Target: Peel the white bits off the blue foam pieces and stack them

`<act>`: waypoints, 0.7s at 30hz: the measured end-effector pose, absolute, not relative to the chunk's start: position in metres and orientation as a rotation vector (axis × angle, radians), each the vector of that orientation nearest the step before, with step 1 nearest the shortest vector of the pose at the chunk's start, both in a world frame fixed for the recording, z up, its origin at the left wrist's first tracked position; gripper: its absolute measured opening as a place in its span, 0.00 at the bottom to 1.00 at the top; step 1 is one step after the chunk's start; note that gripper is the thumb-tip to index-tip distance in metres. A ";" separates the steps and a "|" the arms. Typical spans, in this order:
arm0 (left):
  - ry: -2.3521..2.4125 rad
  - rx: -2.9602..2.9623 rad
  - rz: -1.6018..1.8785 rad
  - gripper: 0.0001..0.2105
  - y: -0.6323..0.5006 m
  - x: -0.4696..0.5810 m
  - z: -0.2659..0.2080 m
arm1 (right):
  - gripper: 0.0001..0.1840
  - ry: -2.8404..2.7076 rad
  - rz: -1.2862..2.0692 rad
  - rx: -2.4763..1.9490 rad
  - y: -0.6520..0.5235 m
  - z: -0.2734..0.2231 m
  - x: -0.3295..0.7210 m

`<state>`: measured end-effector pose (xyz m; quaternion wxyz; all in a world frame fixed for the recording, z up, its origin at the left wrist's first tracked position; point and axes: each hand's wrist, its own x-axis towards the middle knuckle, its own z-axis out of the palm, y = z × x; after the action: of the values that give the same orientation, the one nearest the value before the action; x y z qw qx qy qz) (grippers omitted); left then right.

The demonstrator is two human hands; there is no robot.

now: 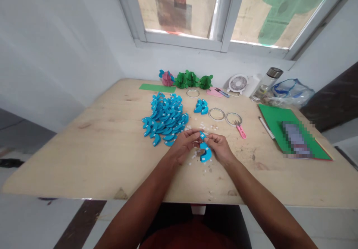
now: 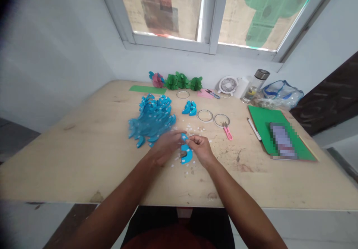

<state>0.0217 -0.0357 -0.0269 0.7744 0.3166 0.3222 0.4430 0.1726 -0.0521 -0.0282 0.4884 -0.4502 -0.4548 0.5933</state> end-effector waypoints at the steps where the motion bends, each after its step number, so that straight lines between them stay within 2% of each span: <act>1: 0.691 0.680 0.955 0.15 -0.036 0.022 -0.026 | 0.12 -1.103 1.454 -1.090 -0.052 -0.028 0.173; 7: 0.653 0.673 1.062 0.09 -0.036 0.023 -0.022 | 0.11 -1.125 1.498 -1.063 -0.053 -0.029 0.172; 15: 0.809 0.792 1.165 0.11 -0.041 0.029 -0.016 | 0.13 -1.127 1.509 -1.050 -0.053 -0.030 0.171; 18: 0.919 0.934 1.219 0.11 -0.042 0.028 -0.015 | 0.13 -1.110 1.489 -1.055 -0.053 -0.030 0.171; 21: 1.103 1.257 1.422 0.08 -0.042 0.024 -0.013 | 0.13 -1.086 1.441 -1.093 -0.052 -0.031 0.171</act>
<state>0.0244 -0.0424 -0.0130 0.4558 0.5096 0.4474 0.5766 0.1708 -0.0519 -0.0307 0.4935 -0.4507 -0.4476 0.5941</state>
